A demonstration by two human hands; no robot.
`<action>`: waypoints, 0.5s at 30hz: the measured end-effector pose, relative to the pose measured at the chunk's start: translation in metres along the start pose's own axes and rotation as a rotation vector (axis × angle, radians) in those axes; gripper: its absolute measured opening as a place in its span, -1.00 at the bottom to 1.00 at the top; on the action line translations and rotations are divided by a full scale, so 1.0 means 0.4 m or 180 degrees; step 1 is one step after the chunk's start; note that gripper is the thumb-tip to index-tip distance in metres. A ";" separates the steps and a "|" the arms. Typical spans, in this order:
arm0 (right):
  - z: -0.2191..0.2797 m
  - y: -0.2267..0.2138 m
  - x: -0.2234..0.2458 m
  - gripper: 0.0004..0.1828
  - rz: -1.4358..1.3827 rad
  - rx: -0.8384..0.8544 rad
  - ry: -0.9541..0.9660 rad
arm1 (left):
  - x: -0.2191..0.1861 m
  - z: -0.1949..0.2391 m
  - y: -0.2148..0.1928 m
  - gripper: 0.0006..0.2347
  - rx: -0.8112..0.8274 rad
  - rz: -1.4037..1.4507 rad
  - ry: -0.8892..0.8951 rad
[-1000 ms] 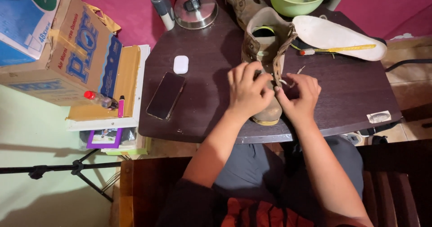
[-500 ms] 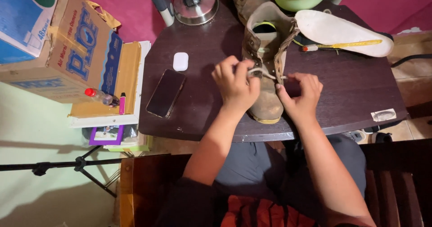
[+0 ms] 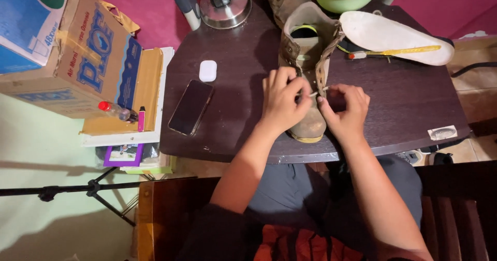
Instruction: The person removes a shoelace from a brown boot, lays it on the table, and scrubs it with a brush. The person then places the boot aside and continues scrubbing the laces on the table surface.
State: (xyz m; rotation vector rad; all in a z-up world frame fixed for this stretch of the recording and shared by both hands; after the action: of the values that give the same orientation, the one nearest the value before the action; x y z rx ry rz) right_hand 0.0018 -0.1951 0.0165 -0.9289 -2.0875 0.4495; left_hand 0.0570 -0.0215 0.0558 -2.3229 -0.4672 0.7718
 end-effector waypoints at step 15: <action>0.003 0.006 -0.013 -0.60 -0.0057 0.0082 0.0066 | 0.058 0.035 -0.090 -0.98 -0.1002 -0.0235 -0.0093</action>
State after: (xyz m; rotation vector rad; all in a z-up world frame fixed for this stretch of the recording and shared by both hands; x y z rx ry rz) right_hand 0.0041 -0.1974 0.0118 -0.8957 -2.0652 0.4546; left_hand 0.0613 0.0227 0.0617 -2.5678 -0.7284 0.7410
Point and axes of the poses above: each hand's wrist, its own z-axis away from the middle knuckle, its own y-axis out of the palm, x = y × z, the point moved 8 cm from there along -z, towards the middle knuckle, and after that the axes turned 14 degrees about x, right-handed, at the moved point
